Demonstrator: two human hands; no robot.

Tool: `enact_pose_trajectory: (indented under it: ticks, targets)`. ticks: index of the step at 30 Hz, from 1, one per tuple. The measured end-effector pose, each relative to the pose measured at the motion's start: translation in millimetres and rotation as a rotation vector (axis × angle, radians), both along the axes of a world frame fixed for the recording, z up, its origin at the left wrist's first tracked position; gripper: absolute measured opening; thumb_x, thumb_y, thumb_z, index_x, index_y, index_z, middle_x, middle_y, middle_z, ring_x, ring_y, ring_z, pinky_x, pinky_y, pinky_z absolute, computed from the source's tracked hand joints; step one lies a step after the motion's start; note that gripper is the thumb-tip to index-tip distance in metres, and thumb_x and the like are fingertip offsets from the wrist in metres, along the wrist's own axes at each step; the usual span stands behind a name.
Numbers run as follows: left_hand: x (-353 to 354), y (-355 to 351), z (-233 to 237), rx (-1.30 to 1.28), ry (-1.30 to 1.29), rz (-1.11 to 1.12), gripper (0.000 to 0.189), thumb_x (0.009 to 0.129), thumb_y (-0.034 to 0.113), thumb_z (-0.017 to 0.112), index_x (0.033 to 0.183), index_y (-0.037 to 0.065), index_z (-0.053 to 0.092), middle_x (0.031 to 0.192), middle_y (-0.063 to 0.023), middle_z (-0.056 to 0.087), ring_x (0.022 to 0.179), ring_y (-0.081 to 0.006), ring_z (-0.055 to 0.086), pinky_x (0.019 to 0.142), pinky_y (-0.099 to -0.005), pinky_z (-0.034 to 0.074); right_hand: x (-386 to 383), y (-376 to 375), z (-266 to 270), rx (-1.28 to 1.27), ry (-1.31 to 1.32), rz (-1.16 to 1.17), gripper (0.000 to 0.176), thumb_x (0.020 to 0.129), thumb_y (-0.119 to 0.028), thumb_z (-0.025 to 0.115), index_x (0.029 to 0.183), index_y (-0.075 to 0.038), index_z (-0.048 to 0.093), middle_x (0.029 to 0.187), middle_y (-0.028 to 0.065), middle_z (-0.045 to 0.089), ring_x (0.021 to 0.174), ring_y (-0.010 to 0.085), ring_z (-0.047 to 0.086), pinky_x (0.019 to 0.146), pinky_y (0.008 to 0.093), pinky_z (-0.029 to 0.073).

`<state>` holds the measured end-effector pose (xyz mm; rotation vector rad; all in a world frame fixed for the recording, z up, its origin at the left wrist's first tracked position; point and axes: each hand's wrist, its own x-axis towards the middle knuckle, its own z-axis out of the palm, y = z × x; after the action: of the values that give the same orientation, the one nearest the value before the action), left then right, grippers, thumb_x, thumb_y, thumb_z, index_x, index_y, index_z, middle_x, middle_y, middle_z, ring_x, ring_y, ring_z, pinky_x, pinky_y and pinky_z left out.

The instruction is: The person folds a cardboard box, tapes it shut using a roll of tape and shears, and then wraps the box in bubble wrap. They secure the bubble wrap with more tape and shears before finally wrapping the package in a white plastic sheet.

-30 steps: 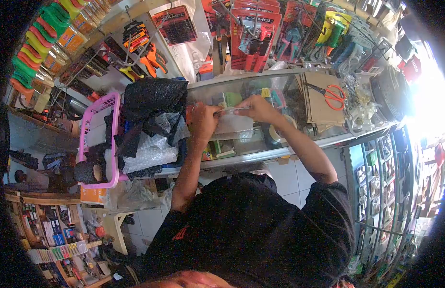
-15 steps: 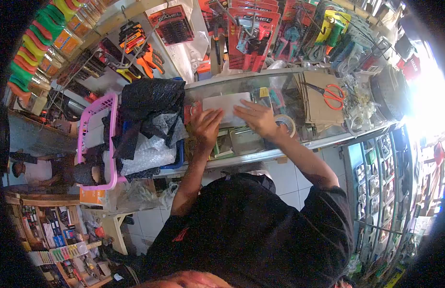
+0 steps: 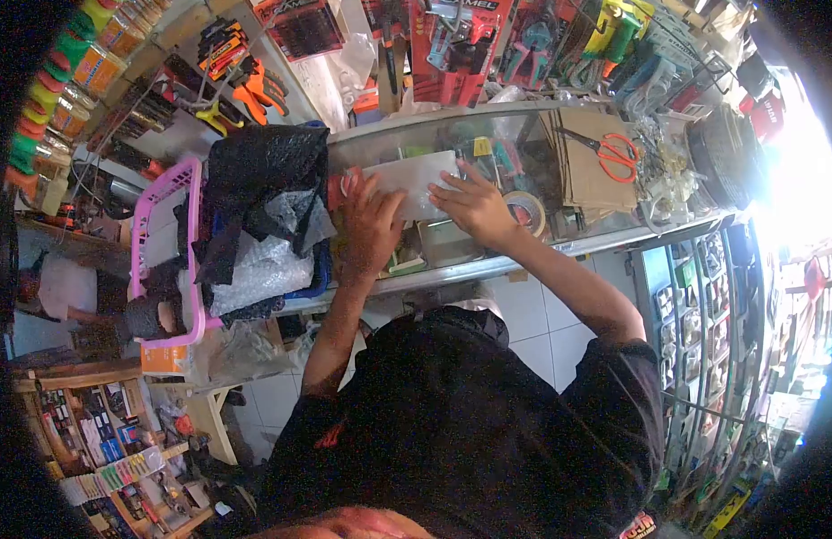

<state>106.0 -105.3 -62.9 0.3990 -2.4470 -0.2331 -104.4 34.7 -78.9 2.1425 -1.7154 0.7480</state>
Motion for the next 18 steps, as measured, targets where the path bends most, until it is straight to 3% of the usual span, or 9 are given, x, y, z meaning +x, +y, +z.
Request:
enact_pose_trajectory:
  ticks: [4, 7, 10, 13, 16, 18]
  targets:
    - [-14.7, 1.6, 13.6, -0.134, -0.103, 0.002, 0.06, 0.084, 0.003, 0.069, 0.143, 0.002, 0.058, 0.144, -0.0164, 0.061, 0.148, -0.0355, 0.044, 0.126, -0.0537, 0.031, -1.3, -1.9, 1.5, -0.016, 0.023, 0.034, 0.034, 0.08, -0.011, 0.075, 0.114, -0.009, 0.078, 0.132, 0.0041, 0.074, 0.128, 0.027, 0.067, 0.121, 0.0533, 0.042]
    - [-24.4, -13.5, -15.0, -0.099, -0.142, -0.124, 0.067, 0.081, -0.004, 0.066, 0.147, 0.001, 0.057, 0.155, -0.0166, 0.053, 0.15, -0.0372, 0.042, 0.125, -0.0538, 0.033, -5.6, -3.7, -3.6, -0.049, 0.028, 0.054, 0.035, 0.076, -0.01, 0.076, 0.112, -0.009, 0.078, 0.128, 0.0033, 0.075, 0.127, 0.0282, 0.067, 0.121, 0.0528, 0.042]
    - [-20.2, -13.5, -27.6, -0.108, -0.099, -0.125, 0.063, 0.084, -0.006, 0.06, 0.146, 0.002, 0.059, 0.154, -0.0156, 0.055, 0.149, -0.0355, 0.045, 0.124, -0.0483, 0.036, -11.8, -4.2, -0.4, 0.04, 0.043, 0.094, 0.05, 0.072, -0.01, 0.078, 0.122, -0.01, 0.074, 0.141, 0.0074, 0.067, 0.137, 0.0289, 0.059, 0.125, 0.0513, 0.038]
    - [-18.0, -19.5, -35.5, -0.085, -0.054, -0.163, 0.061, 0.084, -0.005, 0.059, 0.145, 0.003, 0.06, 0.153, -0.0147, 0.057, 0.145, -0.0336, 0.05, 0.124, -0.0484, 0.037, -10.2, -13.0, 13.0, 0.22, -0.045, 0.069, 0.075, 0.071, -0.009, 0.08, 0.143, -0.01, 0.06, 0.158, 0.0128, 0.051, 0.15, 0.029, 0.045, 0.128, 0.0515, 0.032]
    - [-17.3, -18.3, -34.1, -0.138, -0.05, -0.15, 0.049, 0.091, 0.006, 0.059, 0.139, 0.001, 0.065, 0.147, -0.0148, 0.062, 0.142, -0.0314, 0.054, 0.122, -0.046, 0.039, -5.9, -29.1, 31.0, 0.262, 0.056, 0.056, 0.096, 0.071, -0.008, 0.08, 0.159, -0.01, 0.042, 0.167, 0.0159, 0.036, 0.157, 0.0285, 0.033, 0.13, 0.0526, 0.027]
    - [-17.2, -18.9, -36.4, -0.143, -0.013, -0.158, 0.047, 0.09, 0.006, 0.059, 0.137, 0.002, 0.067, 0.144, -0.0147, 0.064, 0.139, -0.0309, 0.056, 0.121, -0.0452, 0.041, -20.4, -40.3, 18.0, 0.285, 0.086, 0.161, 0.093, 0.072, -0.004, 0.074, 0.16, -0.007, 0.041, 0.165, 0.0169, 0.04, 0.156, 0.0326, 0.035, 0.129, 0.054, 0.028]
